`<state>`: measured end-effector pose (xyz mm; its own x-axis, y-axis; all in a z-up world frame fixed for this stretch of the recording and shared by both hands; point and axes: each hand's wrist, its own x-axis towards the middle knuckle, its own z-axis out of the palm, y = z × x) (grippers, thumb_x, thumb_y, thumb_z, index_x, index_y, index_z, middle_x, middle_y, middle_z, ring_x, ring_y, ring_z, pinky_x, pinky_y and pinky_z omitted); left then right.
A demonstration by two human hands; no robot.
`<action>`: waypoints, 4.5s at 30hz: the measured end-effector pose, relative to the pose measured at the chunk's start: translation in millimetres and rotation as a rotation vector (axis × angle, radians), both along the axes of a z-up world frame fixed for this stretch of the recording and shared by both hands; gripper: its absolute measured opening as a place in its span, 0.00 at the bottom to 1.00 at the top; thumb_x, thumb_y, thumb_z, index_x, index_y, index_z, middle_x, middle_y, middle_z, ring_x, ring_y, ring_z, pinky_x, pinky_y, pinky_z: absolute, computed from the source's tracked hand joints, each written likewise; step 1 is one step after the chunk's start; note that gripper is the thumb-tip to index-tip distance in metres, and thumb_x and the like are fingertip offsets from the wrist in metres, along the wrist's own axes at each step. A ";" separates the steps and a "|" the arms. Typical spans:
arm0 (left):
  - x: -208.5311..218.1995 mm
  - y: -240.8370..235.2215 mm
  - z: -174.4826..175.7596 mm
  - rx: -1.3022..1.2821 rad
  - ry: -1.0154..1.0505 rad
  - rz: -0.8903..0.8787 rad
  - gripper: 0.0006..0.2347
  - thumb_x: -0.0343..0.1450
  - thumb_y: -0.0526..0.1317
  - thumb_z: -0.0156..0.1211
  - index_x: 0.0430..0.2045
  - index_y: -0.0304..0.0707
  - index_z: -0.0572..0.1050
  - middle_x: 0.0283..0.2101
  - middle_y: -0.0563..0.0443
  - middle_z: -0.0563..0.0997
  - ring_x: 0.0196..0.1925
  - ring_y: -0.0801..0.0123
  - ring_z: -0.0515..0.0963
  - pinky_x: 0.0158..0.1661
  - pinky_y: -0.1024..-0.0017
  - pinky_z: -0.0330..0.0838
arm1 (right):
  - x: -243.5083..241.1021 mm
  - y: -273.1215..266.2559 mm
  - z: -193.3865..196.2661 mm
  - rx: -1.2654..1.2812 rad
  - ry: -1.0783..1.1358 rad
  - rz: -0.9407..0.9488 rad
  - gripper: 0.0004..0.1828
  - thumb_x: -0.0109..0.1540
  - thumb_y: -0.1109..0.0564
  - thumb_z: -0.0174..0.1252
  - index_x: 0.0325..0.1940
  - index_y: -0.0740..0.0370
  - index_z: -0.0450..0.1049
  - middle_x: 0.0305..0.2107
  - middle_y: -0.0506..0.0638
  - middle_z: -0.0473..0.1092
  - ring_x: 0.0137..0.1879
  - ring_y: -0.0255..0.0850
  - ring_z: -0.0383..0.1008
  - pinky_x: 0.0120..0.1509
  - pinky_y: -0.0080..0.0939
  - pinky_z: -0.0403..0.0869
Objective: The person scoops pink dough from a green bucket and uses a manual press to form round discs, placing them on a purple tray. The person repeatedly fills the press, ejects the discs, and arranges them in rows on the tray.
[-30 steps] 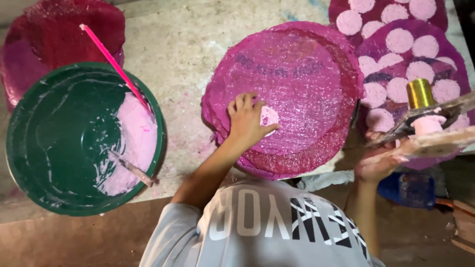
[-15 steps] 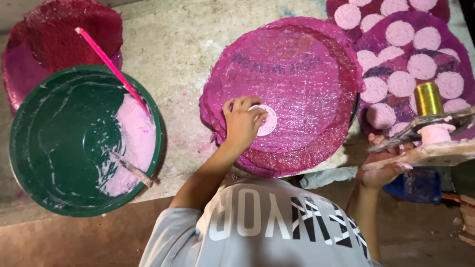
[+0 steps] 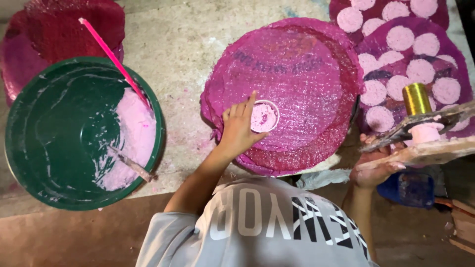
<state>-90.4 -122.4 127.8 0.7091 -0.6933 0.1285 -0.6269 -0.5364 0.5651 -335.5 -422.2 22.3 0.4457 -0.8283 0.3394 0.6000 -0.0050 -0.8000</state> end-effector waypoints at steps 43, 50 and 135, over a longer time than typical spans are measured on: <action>35.4 181.7 154.4 -0.371 -0.105 0.628 0.18 0.70 0.30 0.66 0.57 0.35 0.75 0.55 0.43 0.78 0.56 0.61 0.80 0.56 0.67 0.75 | 25.5 -7.6 -1.1 -0.110 -0.093 0.054 0.41 0.71 0.29 0.50 0.77 0.58 0.54 0.62 0.55 0.63 0.52 0.45 0.71 0.54 0.49 0.72; 34.1 138.8 126.8 -0.187 -0.193 0.463 0.21 0.71 0.32 0.64 0.61 0.32 0.73 0.63 0.40 0.76 0.66 0.53 0.73 0.67 0.62 0.65 | 58.6 8.7 21.4 -0.140 -0.066 0.131 0.41 0.71 0.29 0.49 0.79 0.55 0.53 0.65 0.59 0.64 0.53 0.46 0.76 0.59 0.51 0.78; 133.4 -30.8 -0.3 -1.929 1.444 -0.049 0.16 0.71 0.56 0.37 0.21 0.46 0.64 0.20 0.60 0.63 0.26 0.70 0.64 0.36 0.64 0.62 | 209.8 76.8 198.7 -0.878 1.497 0.841 0.38 0.71 0.33 0.32 0.29 0.66 0.71 0.19 0.57 0.70 0.27 0.50 0.72 0.37 0.53 0.72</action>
